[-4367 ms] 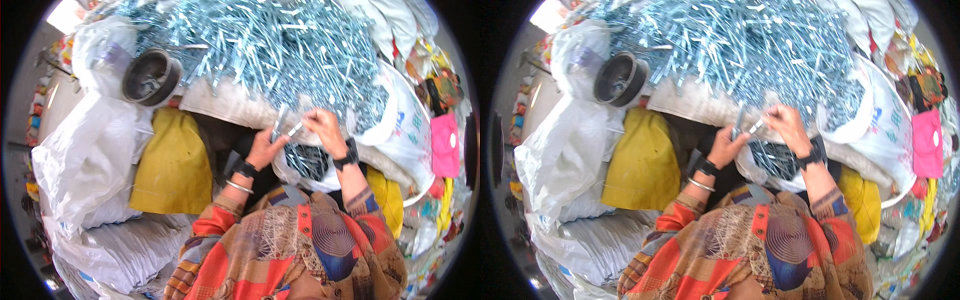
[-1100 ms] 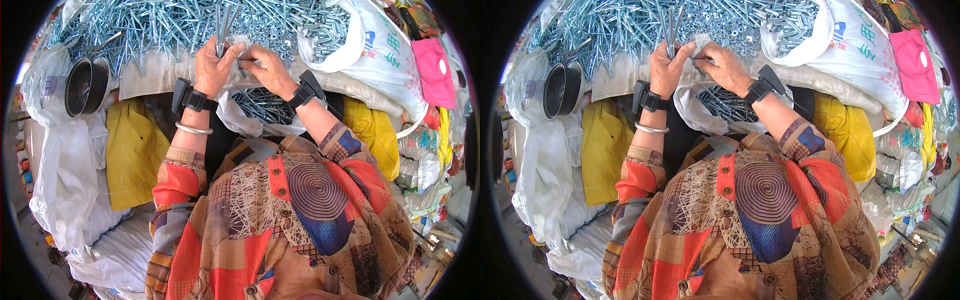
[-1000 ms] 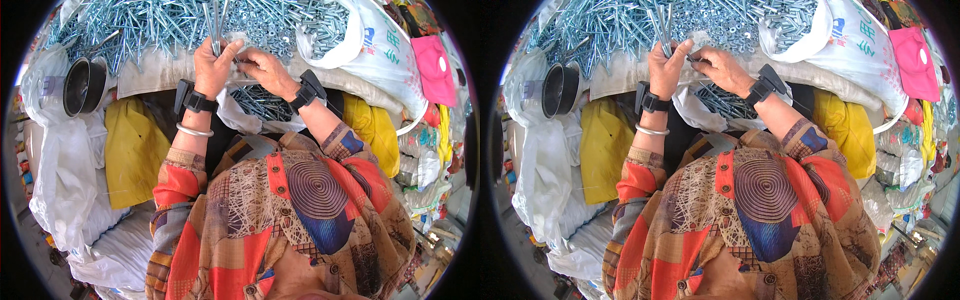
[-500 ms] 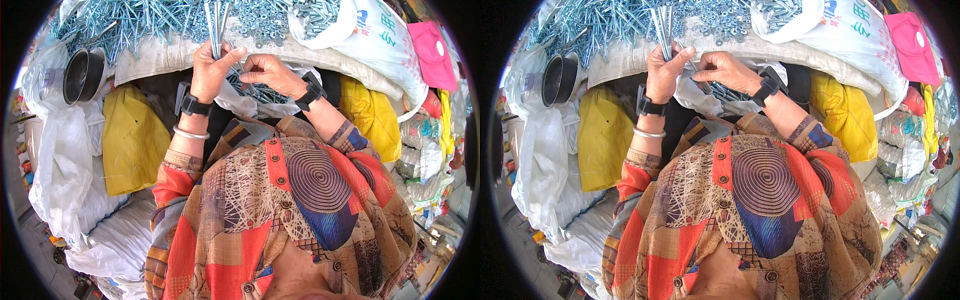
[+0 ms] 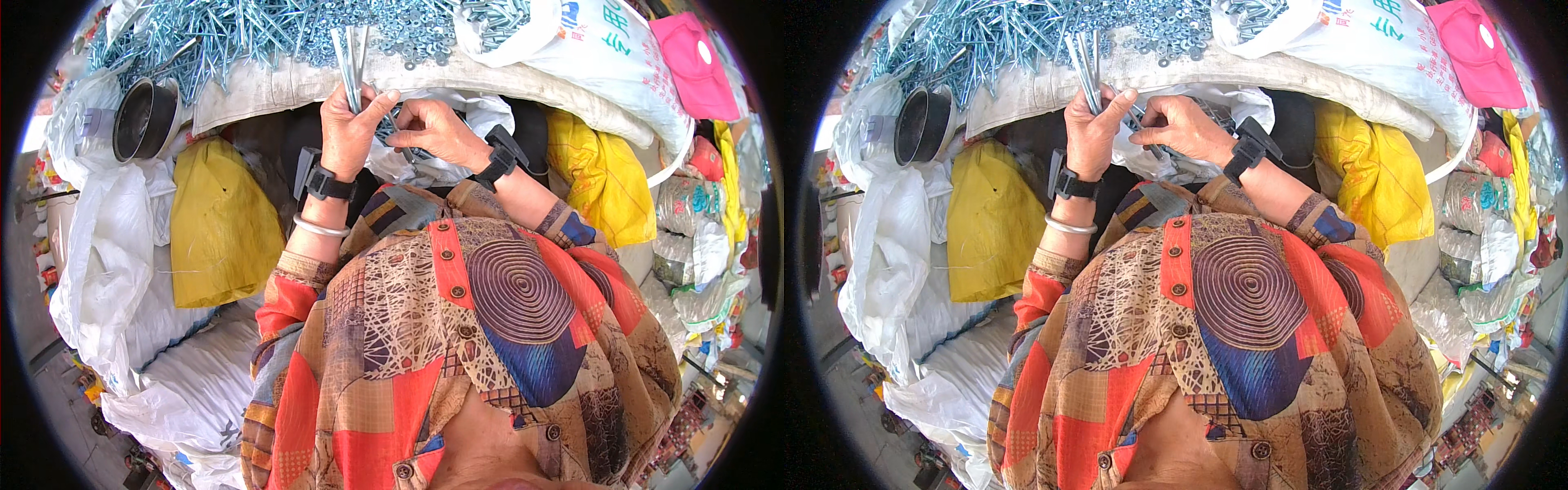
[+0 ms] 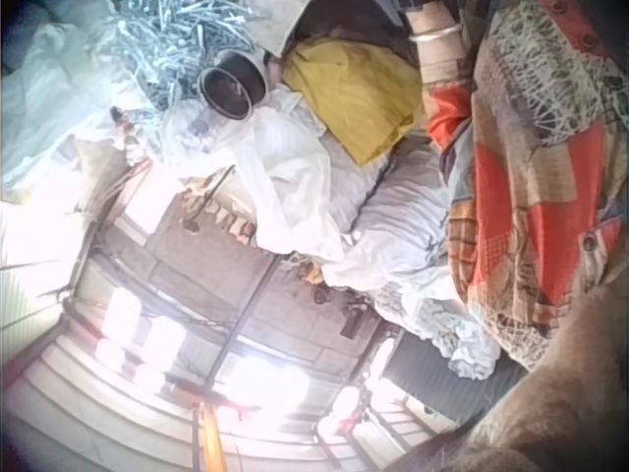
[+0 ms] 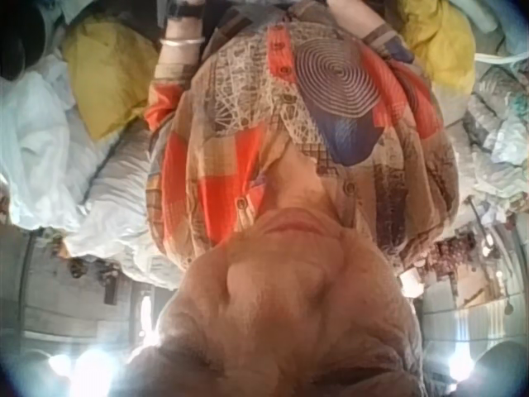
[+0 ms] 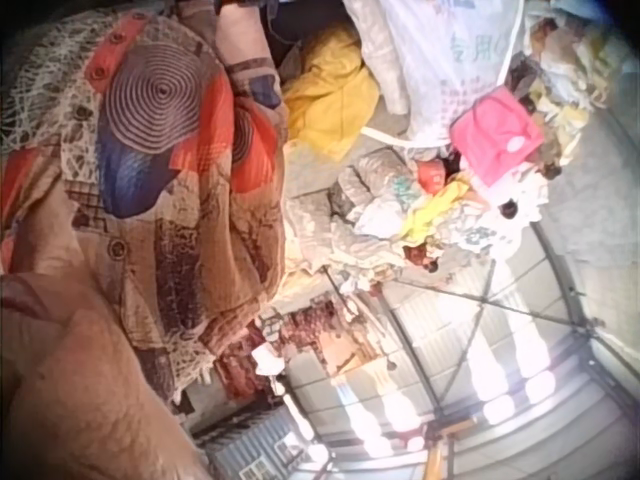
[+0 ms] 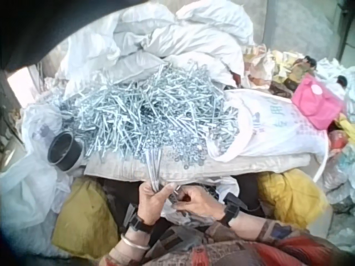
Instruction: Assembling long metal bolts by sliding washers onto them and placing them aside.
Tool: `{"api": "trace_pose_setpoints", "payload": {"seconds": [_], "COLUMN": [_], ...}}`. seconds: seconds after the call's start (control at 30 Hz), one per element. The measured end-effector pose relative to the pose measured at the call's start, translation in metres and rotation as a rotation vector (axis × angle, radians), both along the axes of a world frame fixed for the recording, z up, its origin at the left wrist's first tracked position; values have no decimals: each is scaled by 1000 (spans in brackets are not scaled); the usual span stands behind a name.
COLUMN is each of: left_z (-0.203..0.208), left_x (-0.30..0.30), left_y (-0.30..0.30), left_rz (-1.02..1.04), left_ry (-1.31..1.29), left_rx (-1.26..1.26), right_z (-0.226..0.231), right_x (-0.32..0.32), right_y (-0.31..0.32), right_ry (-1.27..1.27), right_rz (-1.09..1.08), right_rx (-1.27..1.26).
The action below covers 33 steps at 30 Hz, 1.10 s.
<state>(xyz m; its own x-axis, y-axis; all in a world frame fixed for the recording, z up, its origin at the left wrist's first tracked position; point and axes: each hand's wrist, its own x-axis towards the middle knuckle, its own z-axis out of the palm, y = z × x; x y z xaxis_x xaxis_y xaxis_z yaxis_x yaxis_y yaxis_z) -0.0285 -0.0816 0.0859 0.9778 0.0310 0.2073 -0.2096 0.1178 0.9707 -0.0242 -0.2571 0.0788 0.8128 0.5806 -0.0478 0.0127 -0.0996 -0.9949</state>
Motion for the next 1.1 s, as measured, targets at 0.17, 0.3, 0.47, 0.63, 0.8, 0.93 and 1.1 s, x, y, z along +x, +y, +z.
{"api": "trace_pose_setpoints", "payload": {"seconds": [0.17,0.3,0.47,0.63,0.8,0.93,1.1], "left_z": [2,-1,-10,-14,-14,-25,-33], "left_x": [-8,-16,-23,-24,-27,-28,-24], "left_y": [10,12,-2,1,8,1,12], "left_rz": [-108,-276,56,25,-166,34,161], "left_ry": [257,219,79,145,219,37,49], "left_rx": [-256,-258,-65,-99,-121,87,270], "right_z": [-2,-10,-7,-12,-17,-17,-49], "right_x": [-3,-7,-18,-19,-22,-24,-3], "right_y": [-5,-7,1,-1,-4,2,-11], "right_ry": [-11,-148,-217,-134,-176,-260,-385], "right_rz": [-37,10,-66,-115,-57,-95,-78], "right_rx": [-49,-96,-170,-66,-137,-261,-363]}}
